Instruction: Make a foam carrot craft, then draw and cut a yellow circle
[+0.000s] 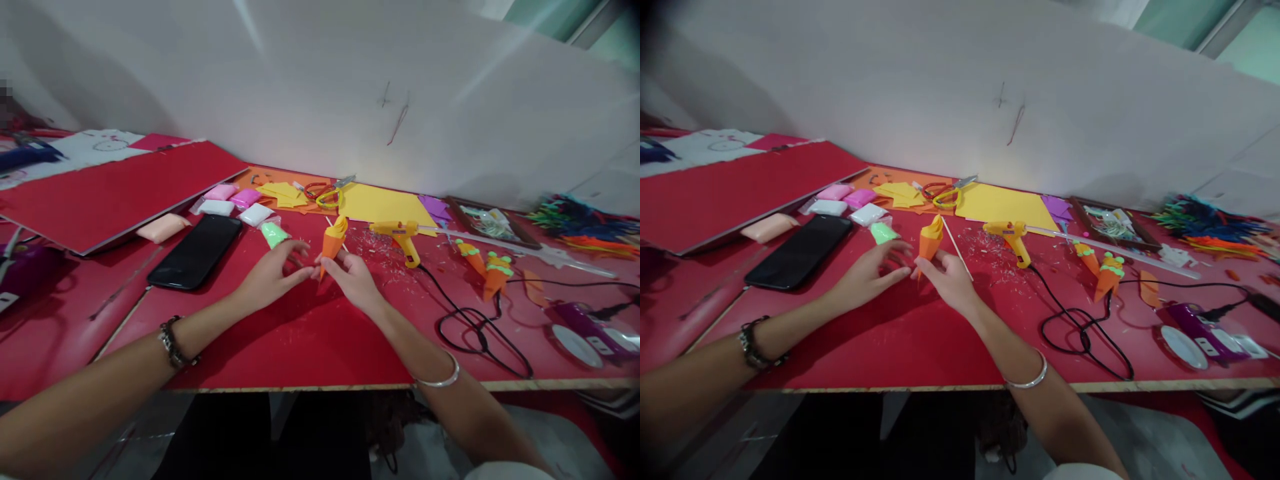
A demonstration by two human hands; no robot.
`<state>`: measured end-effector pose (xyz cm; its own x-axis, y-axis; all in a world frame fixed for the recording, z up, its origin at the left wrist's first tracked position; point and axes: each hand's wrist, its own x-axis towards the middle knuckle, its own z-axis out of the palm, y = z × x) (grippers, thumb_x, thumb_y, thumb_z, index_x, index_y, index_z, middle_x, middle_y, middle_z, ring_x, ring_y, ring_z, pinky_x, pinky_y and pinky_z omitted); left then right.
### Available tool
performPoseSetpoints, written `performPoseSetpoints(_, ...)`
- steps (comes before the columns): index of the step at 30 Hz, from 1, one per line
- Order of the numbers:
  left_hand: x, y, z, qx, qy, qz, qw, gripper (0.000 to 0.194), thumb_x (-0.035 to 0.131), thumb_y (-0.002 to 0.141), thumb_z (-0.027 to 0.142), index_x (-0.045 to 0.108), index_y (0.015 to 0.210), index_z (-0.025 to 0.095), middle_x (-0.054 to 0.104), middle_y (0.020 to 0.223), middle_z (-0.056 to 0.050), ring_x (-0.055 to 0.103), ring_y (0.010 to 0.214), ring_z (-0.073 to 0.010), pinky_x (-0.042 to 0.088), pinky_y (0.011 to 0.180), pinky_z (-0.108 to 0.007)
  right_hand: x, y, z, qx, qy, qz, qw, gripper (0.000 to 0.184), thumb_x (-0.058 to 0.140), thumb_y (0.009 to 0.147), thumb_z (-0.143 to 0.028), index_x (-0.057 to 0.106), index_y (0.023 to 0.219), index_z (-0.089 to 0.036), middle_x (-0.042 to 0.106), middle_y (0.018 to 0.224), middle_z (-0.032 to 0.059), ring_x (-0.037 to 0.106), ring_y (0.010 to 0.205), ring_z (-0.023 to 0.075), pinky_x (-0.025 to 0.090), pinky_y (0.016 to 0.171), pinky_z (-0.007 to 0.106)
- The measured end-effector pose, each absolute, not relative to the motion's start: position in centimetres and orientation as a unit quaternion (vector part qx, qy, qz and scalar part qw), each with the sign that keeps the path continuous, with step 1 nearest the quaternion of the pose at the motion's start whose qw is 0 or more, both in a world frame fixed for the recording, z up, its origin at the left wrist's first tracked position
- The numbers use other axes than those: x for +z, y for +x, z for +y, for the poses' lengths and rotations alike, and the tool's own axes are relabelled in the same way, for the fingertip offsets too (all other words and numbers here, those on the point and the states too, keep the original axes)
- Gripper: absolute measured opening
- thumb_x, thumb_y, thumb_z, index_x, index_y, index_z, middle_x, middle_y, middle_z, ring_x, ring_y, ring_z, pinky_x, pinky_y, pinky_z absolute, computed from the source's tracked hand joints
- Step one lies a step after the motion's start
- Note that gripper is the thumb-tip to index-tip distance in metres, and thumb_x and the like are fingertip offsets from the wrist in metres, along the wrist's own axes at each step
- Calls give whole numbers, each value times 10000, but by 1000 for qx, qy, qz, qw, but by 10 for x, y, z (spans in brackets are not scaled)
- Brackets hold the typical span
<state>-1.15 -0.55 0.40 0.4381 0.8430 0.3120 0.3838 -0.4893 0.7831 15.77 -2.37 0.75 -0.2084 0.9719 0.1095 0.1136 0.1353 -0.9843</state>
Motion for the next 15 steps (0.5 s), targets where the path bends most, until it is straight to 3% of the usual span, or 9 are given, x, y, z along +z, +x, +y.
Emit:
performPoseSetpoints(3,5,-13,-4,424,764,378,306,418,476,807,317,390,1186,163,515,1127,-101,535,938,-152,439,820,-314,5,158,-26,513,-461,-618,378,268,523,754,-404,568,799,-144,605,614,6,511,489,72,419,496,200)
performPoseSetpoints(5,6,-14,-6,426,782,357,284,398,478,809,292,403,1182,173,500,1143,-96,510,978,-154,423,852,-315,3,157,-27,505,-467,-642,340,277,525,751,-411,571,782,-139,595,590,3,445,417,51,355,413,183)
performPoseSetpoints(9,6,-16,-7,447,785,363,231,264,513,788,285,516,1022,163,543,1027,-68,528,894,-144,441,798,-275,0,156,-28,508,-461,-652,323,281,514,758,-417,553,812,-145,561,557,-17,436,382,47,331,370,174)
performPoseSetpoints(15,3,-16,-3,460,760,384,252,216,483,802,307,550,954,169,571,971,-55,549,839,-138,447,775,-272,-1,157,-27,519,-461,-633,343,274,511,757,-425,537,818,-160,520,534,-36,446,386,48,344,362,166)
